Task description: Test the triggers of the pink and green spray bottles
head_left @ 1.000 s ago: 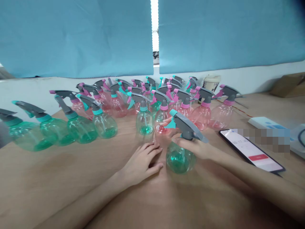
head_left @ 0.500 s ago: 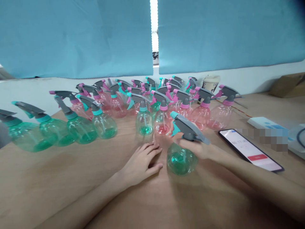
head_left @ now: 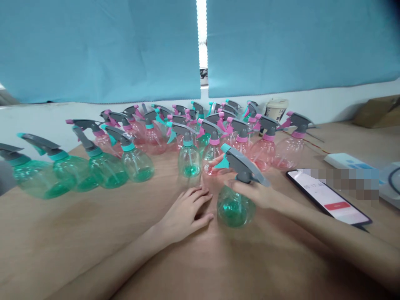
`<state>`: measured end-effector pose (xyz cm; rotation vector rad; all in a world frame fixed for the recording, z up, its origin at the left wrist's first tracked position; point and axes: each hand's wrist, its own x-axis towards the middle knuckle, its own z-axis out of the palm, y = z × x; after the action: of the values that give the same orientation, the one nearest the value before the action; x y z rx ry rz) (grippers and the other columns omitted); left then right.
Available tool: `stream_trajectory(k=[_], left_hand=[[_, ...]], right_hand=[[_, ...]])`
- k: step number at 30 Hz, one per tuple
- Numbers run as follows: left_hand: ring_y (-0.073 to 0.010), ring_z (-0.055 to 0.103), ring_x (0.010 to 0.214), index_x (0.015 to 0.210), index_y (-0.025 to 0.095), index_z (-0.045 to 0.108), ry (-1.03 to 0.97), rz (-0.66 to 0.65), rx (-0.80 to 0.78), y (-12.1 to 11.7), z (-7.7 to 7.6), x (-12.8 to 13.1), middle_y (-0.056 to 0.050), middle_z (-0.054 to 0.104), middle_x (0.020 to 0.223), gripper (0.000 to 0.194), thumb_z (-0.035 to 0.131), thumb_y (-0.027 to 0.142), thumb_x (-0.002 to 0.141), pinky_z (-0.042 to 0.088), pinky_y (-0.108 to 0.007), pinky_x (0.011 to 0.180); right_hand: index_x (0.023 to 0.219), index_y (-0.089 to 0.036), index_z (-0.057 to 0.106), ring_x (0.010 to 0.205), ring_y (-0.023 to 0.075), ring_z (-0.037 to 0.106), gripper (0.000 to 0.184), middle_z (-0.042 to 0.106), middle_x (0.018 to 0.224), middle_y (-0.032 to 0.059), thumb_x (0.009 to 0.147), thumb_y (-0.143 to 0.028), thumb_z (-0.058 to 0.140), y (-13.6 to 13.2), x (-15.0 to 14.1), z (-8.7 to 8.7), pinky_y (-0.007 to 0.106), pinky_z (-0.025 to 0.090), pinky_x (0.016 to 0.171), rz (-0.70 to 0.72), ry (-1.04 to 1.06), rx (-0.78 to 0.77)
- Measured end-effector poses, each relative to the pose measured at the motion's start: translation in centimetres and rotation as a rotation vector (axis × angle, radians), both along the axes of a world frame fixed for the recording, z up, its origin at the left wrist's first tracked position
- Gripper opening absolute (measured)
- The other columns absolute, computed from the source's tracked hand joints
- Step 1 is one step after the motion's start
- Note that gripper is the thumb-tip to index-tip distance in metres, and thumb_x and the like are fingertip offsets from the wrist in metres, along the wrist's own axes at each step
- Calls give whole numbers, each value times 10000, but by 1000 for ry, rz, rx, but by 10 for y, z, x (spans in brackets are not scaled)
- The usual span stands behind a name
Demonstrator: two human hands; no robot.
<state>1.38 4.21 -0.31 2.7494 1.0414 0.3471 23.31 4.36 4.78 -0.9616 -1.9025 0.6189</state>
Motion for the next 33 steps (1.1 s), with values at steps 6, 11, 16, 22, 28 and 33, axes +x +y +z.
stream_trajectory(k=[6, 11, 16, 22, 28, 33], left_hand=[[-249, 350, 1268, 1327, 214, 423, 9, -2, 6, 0, 0, 0, -65, 463, 1354, 480, 503, 410, 896, 314, -410, 1023], [-260, 352, 1267, 1334, 224, 415, 4, -4, 5, 0, 0, 0, -71, 461, 1354, 485, 496, 418, 896, 317, -424, 1015], [-257, 356, 1266, 1337, 223, 408, -4, -6, 9, 0, 0, 0, -69, 463, 1352, 487, 494, 415, 897, 316, -421, 1017], [-259, 396, 1236, 1289, 220, 443, -50, 7, 11, -2, -2, 0, -76, 501, 1300, 451, 523, 390, 879, 330, -410, 1005], [-257, 471, 1152, 1296, 214, 364, -237, 11, 8, -12, 0, 2, -90, 516, 1243, 542, 569, 421, 840, 357, -413, 970], [-326, 458, 1163, 1313, 207, 290, -415, 74, 13, -22, 0, 2, -130, 487, 1256, 755, 645, 522, 725, 368, -475, 946]], right_hand=[[1174, -305, 480, 809, 170, 642, 502, 611, 1127, -14, 709, -115, 479, 2, 1, -1, 300, 541, 727, 123, 71, -93], [1145, -331, 510, 981, 171, 626, 503, 540, 1260, -32, 708, -83, 496, 1, -1, 1, 300, 520, 871, 194, 168, -149], [1192, -334, 500, 1018, 196, 618, 508, 645, 1104, -19, 731, -121, 505, -1, -2, -1, 362, 504, 915, 182, 190, -194], [1220, -319, 464, 1076, 209, 593, 512, 634, 1135, -4, 738, -157, 526, -1, -1, -4, 381, 492, 933, 171, 211, -224], [1138, -311, 445, 1064, 191, 595, 461, 510, 1289, 6, 727, -120, 529, -3, -17, 2, 363, 503, 911, 211, 275, -208], [1166, -325, 335, 1012, 187, 614, 507, 454, 1339, 24, 736, -163, 548, 0, -49, 1, 382, 518, 877, 291, 303, -181]])
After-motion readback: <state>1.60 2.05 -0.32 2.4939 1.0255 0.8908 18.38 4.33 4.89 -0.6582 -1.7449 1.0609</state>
